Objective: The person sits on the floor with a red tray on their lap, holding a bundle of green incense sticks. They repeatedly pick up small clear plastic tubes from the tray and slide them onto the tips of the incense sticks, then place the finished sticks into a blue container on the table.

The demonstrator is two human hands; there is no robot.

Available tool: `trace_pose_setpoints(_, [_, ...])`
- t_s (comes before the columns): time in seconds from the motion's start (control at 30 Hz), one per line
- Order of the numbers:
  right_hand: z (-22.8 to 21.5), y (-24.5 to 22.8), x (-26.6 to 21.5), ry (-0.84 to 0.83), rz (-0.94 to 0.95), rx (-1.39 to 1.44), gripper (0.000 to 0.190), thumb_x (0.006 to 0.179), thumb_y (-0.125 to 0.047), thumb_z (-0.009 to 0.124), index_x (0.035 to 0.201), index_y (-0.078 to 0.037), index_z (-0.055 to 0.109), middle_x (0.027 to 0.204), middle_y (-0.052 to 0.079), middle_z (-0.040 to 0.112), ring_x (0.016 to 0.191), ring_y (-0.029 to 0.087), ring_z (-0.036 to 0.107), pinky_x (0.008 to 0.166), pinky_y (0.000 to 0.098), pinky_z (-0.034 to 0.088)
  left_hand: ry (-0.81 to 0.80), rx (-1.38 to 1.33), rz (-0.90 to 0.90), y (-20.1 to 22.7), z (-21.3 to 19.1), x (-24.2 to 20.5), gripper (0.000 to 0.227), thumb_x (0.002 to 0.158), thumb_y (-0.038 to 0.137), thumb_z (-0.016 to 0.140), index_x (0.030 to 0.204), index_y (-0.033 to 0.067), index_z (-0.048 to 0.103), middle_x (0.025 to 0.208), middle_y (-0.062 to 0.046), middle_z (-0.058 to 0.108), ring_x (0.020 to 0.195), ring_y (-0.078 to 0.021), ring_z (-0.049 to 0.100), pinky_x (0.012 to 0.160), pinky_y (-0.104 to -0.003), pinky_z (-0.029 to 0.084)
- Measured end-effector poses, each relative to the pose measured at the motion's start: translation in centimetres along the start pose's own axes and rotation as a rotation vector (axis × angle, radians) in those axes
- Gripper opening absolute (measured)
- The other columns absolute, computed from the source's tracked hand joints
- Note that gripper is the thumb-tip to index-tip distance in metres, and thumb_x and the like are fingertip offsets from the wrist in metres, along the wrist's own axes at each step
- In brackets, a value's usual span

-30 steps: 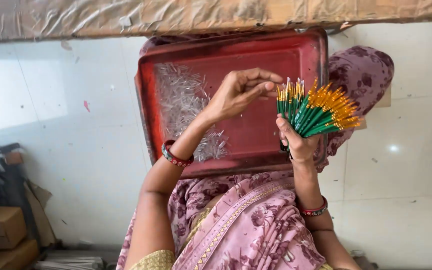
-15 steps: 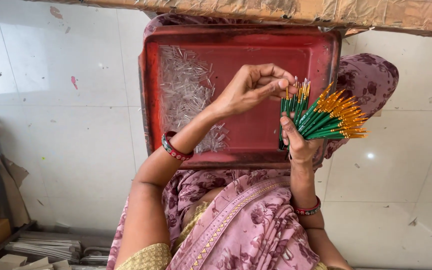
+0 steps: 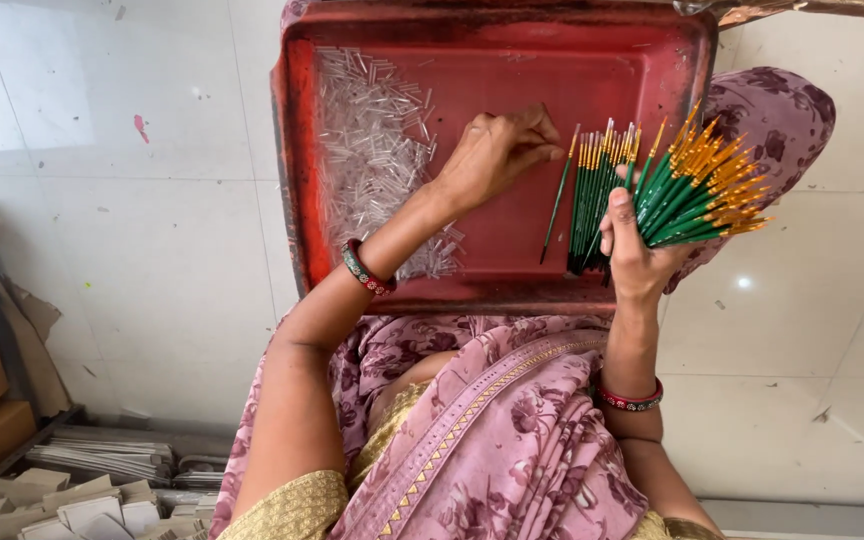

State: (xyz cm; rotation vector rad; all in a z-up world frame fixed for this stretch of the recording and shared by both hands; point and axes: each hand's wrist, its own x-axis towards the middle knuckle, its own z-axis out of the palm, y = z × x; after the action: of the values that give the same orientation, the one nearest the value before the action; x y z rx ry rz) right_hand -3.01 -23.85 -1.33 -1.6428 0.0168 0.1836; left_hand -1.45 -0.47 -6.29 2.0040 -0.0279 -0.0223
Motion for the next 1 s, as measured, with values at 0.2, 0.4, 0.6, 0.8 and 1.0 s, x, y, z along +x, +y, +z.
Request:
trace_pose_setpoints(0.2, [1.7, -1.0, -0.5, -0.063, 0.148, 0.163, 0.016, 0.097, 0.0, 0.073, 0.108, 0.002, 0.061, 0.1, 0.018, 0.073, 0.06, 0.012, 0.061, 0.046, 0.024, 0.043, -0.173, -0.741, -0.027, 2.8, -3.3, 0.6, 0.024, 0.109, 0.015, 0.064, 0.127, -0.0018, 0.067, 0.117, -0.013, 0.079, 0.112, -0.0196, 0.078, 0.098, -0.035, 0.069])
trace_pose_setpoints(0.4, [1.8, -0.1, -0.6, -0.052, 0.124, 0.132, 0.018, 0.095, 0.003, 0.076, 0.107, 0.003, 0.063, 0.097, 0.016, 0.072, 0.059, 0.011, 0.059, 0.046, 0.0236, 0.042, -0.248, -1.023, -0.079, 3.9, -4.0, 0.9, 0.029, 0.112, 0.018, 0.056, 0.132, -0.0026, 0.06, 0.124, -0.013, 0.074, 0.117, -0.0187, 0.073, 0.104, -0.036, 0.063])
trace_pose_setpoints(0.6, [2.4, 0.2, -0.6, -0.027, 0.092, 0.151, 0.019, 0.095, 0.0, 0.078, 0.107, 0.001, 0.063, 0.095, 0.013, 0.073, 0.06, 0.011, 0.059, 0.047, 0.0223, 0.043, -0.236, -0.969, -0.056, 3.5, -2.6, 0.5, 0.025, 0.11, 0.017, 0.06, 0.125, -0.0022, 0.064, 0.118, -0.012, 0.076, 0.114, -0.0178, 0.074, 0.099, -0.035, 0.067])
trace_pose_setpoints(0.8, [2.8, -1.3, 0.5, -0.201, -0.555, -0.72, 0.018, 0.107, -0.012, 0.079, 0.104, 0.002, 0.067, 0.084, 0.01, 0.067, 0.068, 0.017, 0.064, 0.06, 0.0299, 0.05, 0.002, -0.56, -0.087, 2.3, -1.4, 0.2, 0.026, 0.101, 0.02, 0.07, 0.115, -0.0021, 0.071, 0.105, -0.011, 0.081, 0.099, -0.0182, 0.081, 0.085, -0.033, 0.071])
trace_pose_setpoints(1.0, [0.4, -0.6, 1.0, 0.015, -0.325, -0.34, 0.021, 0.113, -0.013, 0.075, 0.117, 0.007, 0.069, 0.097, 0.009, 0.072, 0.065, 0.014, 0.064, 0.06, 0.0265, 0.053, 0.035, -0.024, -0.084, 1.1, 0.3, 0.0, 0.041, 0.094, 0.017, 0.074, 0.131, 0.0006, 0.064, 0.093, -0.015, 0.079, 0.081, -0.0224, 0.078, 0.067, -0.033, 0.064])
